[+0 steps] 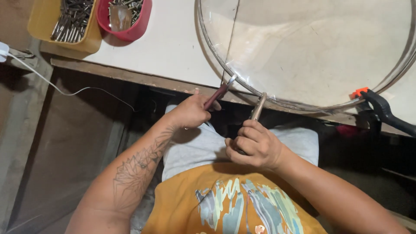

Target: Assembling a clear plastic membrane onto a metal hoop using a clamp and pliers

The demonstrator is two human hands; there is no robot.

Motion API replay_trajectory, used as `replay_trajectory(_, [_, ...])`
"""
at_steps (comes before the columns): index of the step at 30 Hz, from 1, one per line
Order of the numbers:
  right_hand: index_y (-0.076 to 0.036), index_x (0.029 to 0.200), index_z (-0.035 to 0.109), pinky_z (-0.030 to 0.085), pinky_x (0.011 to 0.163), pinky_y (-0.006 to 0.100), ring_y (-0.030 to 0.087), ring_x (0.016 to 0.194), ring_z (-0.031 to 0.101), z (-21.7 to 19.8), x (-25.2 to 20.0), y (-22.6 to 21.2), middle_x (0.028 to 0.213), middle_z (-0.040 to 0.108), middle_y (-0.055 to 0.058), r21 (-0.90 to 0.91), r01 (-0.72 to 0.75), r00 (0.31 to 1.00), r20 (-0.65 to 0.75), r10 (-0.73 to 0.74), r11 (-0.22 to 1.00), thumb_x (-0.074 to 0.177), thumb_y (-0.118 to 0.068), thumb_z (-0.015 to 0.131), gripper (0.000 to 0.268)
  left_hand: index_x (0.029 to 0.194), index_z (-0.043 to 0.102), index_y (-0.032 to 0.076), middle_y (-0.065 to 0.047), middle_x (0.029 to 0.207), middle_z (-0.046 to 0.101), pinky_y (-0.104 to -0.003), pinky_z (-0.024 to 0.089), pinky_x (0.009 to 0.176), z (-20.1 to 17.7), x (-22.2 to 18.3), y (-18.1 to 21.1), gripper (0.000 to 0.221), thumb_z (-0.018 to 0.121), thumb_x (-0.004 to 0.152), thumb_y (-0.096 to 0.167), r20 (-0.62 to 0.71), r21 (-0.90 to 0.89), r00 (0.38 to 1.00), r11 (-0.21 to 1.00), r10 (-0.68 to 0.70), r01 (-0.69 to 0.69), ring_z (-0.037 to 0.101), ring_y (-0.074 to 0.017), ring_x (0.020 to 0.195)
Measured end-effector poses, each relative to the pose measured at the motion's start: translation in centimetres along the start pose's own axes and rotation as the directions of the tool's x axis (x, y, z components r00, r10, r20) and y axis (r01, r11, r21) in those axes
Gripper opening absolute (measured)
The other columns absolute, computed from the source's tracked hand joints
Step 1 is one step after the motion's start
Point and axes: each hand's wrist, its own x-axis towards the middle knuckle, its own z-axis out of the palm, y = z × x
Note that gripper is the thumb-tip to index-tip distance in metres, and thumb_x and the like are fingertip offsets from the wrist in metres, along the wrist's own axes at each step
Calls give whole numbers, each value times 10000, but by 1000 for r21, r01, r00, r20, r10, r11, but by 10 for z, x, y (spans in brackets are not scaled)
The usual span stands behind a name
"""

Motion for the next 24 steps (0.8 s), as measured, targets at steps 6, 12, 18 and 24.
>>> replay_trajectory(6, [-136, 757, 656, 523, 615, 398, 228, 561, 477, -3, 3, 1, 664, 451, 70, 7, 15, 1000, 1, -15, 1000, 987, 6, 596, 277, 794, 732, 115, -163, 728, 708, -400, 572, 783, -21, -31, 59, 182, 616, 673, 186, -17, 52, 998, 996, -66, 67, 752, -343, 852])
replay_trajectory(12, [-129, 747, 643, 528, 626, 410, 229, 574, 489, 5, 0, -1, 680, 468, 67, 7, -2, 1000, 4, 2, 1000, 992, -19, 605, 272, 729, 726, 111, -140, 669, 693, -398, 577, 710, -7, -5, 19, 134, 646, 676, 204, -24, 105, 998, 992, -61, 63, 747, -339, 768])
replay_trajectory(18, [-129, 784, 652, 537, 647, 419, 248, 582, 503, 10, -4, -1, 689, 480, 84, 27, -6, 1000, 12, 6, 1000, 999, -26, 609, 242, 700, 700, 68, -150, 608, 654, -356, 552, 617, -19, 15, -14, 221, 719, 743, 285, 54, 145, 998, 989, 26, -34, 719, -311, 675])
replay_trajectory(24, [-122, 778, 642, 531, 643, 409, 249, 602, 501, 13, -6, -1, 709, 482, 88, 17, -6, 1000, 17, 6, 1000, 1018, -52, 600, 254, 685, 703, 80, -166, 617, 644, -431, 547, 638, -28, 19, 3, 237, 734, 716, 313, 110, 244, 988, 966, -112, 83, 730, -340, 708])
